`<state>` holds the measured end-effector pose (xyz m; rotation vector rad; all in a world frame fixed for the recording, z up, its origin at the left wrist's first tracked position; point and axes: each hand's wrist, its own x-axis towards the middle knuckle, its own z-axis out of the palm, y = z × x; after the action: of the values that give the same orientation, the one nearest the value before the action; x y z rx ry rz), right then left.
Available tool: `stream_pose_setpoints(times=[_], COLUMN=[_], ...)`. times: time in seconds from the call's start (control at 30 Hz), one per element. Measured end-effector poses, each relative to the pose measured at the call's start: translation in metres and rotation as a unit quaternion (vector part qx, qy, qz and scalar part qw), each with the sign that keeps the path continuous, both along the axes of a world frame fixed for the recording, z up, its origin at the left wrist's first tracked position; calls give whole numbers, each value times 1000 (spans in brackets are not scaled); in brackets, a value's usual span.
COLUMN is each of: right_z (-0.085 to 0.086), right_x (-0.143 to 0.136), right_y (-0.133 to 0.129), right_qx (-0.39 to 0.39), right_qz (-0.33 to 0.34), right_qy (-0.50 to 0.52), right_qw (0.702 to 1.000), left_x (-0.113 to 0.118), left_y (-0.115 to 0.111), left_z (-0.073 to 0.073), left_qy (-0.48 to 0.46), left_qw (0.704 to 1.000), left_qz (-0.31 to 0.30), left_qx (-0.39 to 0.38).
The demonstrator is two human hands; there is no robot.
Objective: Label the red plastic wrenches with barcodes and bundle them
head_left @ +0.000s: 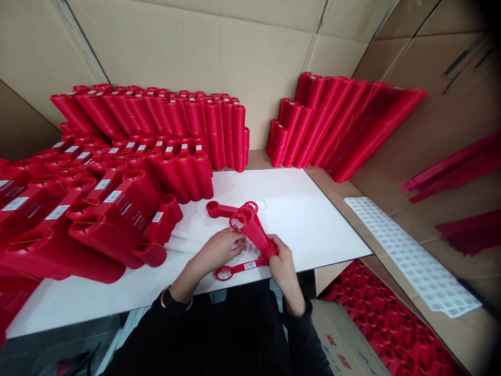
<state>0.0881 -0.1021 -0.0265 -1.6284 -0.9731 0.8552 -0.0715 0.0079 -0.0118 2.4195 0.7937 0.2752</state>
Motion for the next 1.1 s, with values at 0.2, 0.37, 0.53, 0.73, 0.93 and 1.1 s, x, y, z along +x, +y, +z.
stream_pose_setpoints(times=[0.2, 0.37, 0.53, 0.73, 0.93, 1.1], right_z=[1, 10, 26, 42, 45, 48], right_x=[-1, -4, -16, -32, -35, -36], right_y=[2, 4, 5, 6, 6, 6], right_qx=[11, 11, 11, 14, 12, 6], right_qz=[-12, -24, -36, -15, -14, -8], right_qy=[-9, -26, -67, -73, -68, -76], right_qw=[1000, 999, 997, 997, 998, 997], left_x=[-3, -17, -16, -12, -13, -14], left_y=[-11, -28, -40, -42, -42, -43], left_z=[19, 42, 44, 36, 32, 30], left_qy=[-46, -240, -346, -390, -414, -412], left_qw=[998, 937, 874, 845, 825, 830], left_qz=[18, 136, 210, 254, 259, 258], left_qx=[-35, -212, -269, -265, -285, -275])
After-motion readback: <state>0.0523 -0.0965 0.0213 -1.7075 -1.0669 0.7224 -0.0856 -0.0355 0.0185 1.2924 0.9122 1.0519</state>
